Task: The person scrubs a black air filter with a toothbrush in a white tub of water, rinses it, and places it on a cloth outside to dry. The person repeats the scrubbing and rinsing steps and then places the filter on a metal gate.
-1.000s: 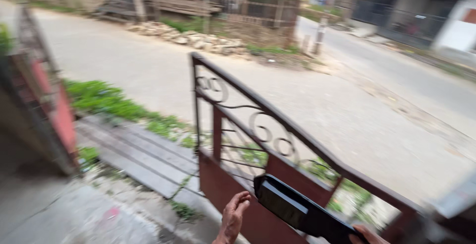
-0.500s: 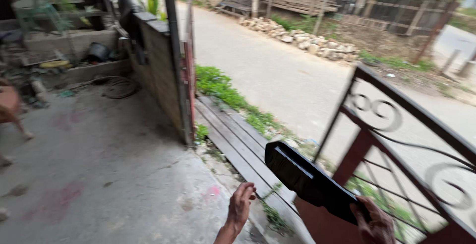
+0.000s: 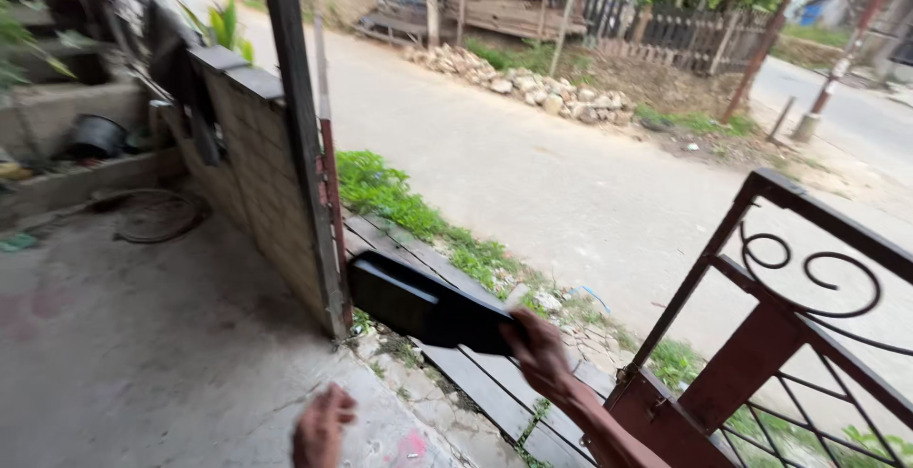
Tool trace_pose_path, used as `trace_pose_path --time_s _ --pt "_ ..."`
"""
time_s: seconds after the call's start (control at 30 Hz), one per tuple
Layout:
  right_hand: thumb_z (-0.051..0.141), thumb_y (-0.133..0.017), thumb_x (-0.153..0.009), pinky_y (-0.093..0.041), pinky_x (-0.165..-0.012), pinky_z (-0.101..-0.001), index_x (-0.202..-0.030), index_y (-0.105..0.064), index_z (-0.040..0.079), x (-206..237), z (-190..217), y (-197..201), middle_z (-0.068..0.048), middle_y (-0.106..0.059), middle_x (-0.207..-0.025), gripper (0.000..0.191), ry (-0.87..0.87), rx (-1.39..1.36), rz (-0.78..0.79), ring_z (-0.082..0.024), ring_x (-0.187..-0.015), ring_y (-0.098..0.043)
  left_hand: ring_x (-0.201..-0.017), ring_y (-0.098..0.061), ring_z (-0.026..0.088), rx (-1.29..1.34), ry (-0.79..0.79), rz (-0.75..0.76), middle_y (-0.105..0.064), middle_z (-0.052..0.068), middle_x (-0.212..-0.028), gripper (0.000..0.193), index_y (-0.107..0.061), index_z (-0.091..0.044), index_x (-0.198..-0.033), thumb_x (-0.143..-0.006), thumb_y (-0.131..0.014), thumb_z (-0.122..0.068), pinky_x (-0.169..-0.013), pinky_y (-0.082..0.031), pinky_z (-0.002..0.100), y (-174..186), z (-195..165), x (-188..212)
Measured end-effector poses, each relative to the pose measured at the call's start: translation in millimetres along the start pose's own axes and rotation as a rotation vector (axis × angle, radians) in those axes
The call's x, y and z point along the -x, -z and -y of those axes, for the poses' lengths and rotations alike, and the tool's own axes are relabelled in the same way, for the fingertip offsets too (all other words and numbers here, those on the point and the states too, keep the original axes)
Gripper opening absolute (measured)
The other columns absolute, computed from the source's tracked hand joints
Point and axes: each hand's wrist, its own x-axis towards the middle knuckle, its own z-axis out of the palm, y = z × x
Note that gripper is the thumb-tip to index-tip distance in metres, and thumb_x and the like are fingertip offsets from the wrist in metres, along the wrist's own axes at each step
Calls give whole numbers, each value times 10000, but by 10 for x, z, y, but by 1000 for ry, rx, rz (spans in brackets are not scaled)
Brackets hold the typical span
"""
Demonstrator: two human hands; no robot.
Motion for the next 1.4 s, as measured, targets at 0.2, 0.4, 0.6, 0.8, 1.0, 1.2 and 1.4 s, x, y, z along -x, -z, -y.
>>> trace_pose_path --time_s 0.2,0.4,0.6,0.8,1.0,1.2,1.4 --pt "122 -703 -926 -525 -685 -361 -1085 -680 29 -1214 212 -1149 -135 -706 -831 186 127 29 -33 -185 -759 -653 -860 -692 212 -115 141 -39 -745 136 -1113 524 -659 -23 -1207 -1030 -510 -493 -765 -503 344 441 -862 -1316" --pt "145 -703 -918 -546 -682 -347 -1088 -684 43 -2453 175 -2179 -102 -728 -811 199 59 -75 -51 -160 -744 -667 -842 -692 206 58 -21 -68 -715 63 -1084 458 -652 -57 -1266 -941 -634 -378 -743 -518 363 533 -1256 -2521" --pt "165 -685 -924 -551 -671 -344 -1105 -687 67 -3520 168 -3142 -110 -764 -839 206 18 25 -113 -170 -735 -703 -942 -711 182 34 114 112 -676 11 -1175 507 -599 -112 -1325 -956 -582 -458 -840 -552 355 995 -1742 -3887" --pt "169 -680 -929 -538 -645 -362 -1105 -688 63 -4320 585 -3777 -127 -755 -843 206 24 135 -167 -194 -726 -711 -868 -674 191 -11 -46 128 -731 85 -1156 552 -653 -14 -1258 -924 -616 -453 -808 -545 350 1280 -2237 -4782" --pt "164 -663 -945 -530 -617 -374 -1093 -695 51 -5109 825 -4322 -133 -748 -819 189 -31 155 -201 -198 -678 -688 -840 -678 170 -12 -35 193 -712 63 -1158 552 -637 -37 -1265 -924 -604 -470 -794 -533 333 1390 -2533 -5746" --pt "146 -645 -965 -526 -609 -341 -1113 -691 46 -6087 614 -4893 -120 -736 -773 185 -20 37 -216 -159 -669 -669 -828 -646 132 47 -90 208 -676 35 -1154 539 -627 -78 -1301 -938 -596 -475 -743 -516 320 1349 -2605 -6809" --pt "156 -648 -971 -462 -554 -327 -1104 -699 43 -6880 583 -5350 -88 -697 -754 181 -77 -30 -204 -137 -635 -571 -842 -670 143 199 -67 202 -673 35 -1156 511 -637 -70 -1316 -965 -567 -435 -724 -515 338 1277 -2872 -7722"
